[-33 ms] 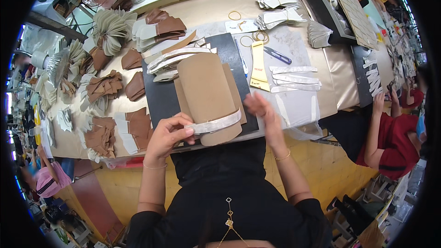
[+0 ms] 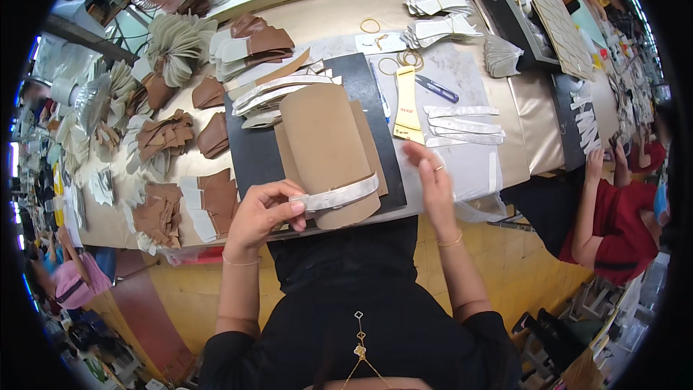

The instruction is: The person repeatedly picks up small white strips and wraps them around a brown leather piece held against a curved cardboard form. The person places the wrapped pieces on the table and continues the same wrapping process with additional strips throughout the clip.

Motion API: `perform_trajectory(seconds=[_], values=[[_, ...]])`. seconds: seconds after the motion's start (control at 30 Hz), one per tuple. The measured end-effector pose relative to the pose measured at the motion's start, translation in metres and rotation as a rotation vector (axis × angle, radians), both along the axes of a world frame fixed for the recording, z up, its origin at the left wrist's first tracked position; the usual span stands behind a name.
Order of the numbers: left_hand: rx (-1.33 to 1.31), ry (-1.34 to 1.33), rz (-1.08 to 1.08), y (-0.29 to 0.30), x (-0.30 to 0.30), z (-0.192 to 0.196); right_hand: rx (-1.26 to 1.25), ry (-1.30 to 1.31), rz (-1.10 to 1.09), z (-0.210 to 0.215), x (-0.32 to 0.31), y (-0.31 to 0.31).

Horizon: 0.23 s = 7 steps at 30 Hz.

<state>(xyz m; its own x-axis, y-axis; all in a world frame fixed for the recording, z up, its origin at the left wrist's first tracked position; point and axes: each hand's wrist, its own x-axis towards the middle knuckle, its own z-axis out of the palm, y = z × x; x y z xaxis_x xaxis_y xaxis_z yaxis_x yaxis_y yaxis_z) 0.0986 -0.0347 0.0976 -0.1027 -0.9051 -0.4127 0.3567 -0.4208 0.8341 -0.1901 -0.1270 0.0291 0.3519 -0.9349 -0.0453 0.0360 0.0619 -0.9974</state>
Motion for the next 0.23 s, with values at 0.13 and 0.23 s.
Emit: perform_trajectory(seconds=[0.13,0.23], values=[[-0.095,-0.056,-0.064,-0.015,-0.011,0.036,-0.478,0.655,-0.17,0.004,-0.031,-0.058],[-0.246,0.079,-0.051,-0.039,-0.01,0.053,-0.694,0.905,-0.145,0.002,-0.025,-0.094]])
